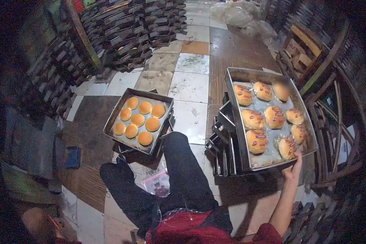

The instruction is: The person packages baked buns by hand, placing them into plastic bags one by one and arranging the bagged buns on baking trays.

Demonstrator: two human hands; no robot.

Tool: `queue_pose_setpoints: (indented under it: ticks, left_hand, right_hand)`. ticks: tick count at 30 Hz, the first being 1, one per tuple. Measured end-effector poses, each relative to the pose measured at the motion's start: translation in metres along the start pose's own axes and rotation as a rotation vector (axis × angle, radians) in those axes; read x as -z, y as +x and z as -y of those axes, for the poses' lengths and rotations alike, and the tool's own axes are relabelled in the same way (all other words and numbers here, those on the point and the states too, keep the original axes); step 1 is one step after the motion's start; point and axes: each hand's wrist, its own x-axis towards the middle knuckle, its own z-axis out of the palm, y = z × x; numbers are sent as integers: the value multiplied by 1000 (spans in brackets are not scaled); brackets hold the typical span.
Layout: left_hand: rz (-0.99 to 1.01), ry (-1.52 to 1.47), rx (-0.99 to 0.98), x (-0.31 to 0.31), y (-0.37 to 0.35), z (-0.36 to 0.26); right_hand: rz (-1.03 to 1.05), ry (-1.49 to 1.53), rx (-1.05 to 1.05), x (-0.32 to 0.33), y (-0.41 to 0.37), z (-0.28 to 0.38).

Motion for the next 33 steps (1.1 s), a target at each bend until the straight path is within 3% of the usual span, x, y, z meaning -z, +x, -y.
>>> queue_pose_setpoints:
  ticks: [4,7,9,11,12,13,16,18,20,21,22,23,24,25,27,28,29,31,33]
  left_hand:
    - [45,-45,-20,-27,14,-9]
    - [33,-108,24,-56,6,-20]
    - [30,-140,37,-68,5,-25]
    - [55,-140,16,-69,16,-23]
    - [81,-128,16,-64,18,-22]
    - [91,-129,26,-64,17,-24]
    - [102,-114,61,-59,14,-32]
    - [91,-121,87,-62,11,-36]
    - [44,-128,101,-67,11,-40]
    - [-18,-141,84,-73,18,-40]
    - [-63,-136,63,-73,24,-39]
    - [-77,-121,68,-67,22,-40]
    - [-64,-96,87,-58,19,-42]
    - [-52,-69,78,-47,22,-42]
    - [6,-5,135,-19,12,-48]
    - [-5,7,161,-13,6,-50]
    - [-32,16,171,-9,4,-52]
    - [-71,50,206,6,-6,-53]
    - [-118,103,255,23,-18,-54]
  right_hand:
    - [-85,34,68,-8,-2,-8]
    - [-284,24,241,12,10,-12]
    - [-257,31,273,18,11,-12]
    - [-346,63,173,-13,-12,-4]
    - [-182,53,82,-11,-16,-1]
    - [-257,33,101,1,-7,0]
    - [-168,24,52,37,4,9]
    - [-318,-175,89,38,-6,17]
    - [-737,-461,406,-20,-40,6]
    - [-730,-754,695,-3,-33,8]
    - [-859,-977,1009,8,-32,7]
    - [-775,-815,1303,-35,-44,-10]
    - [-532,-791,1281,-80,-67,-24]
    - [-303,-729,1243,-125,-80,-48]
    - [64,-910,691,-172,-103,-100]
    - [301,-1166,893,-198,-103,-130]
    - [495,-1164,527,-218,-108,-162]
    - [1071,-1206,682,-227,-100,-248]
    - [1408,-1371,743,-230,-103,-310]
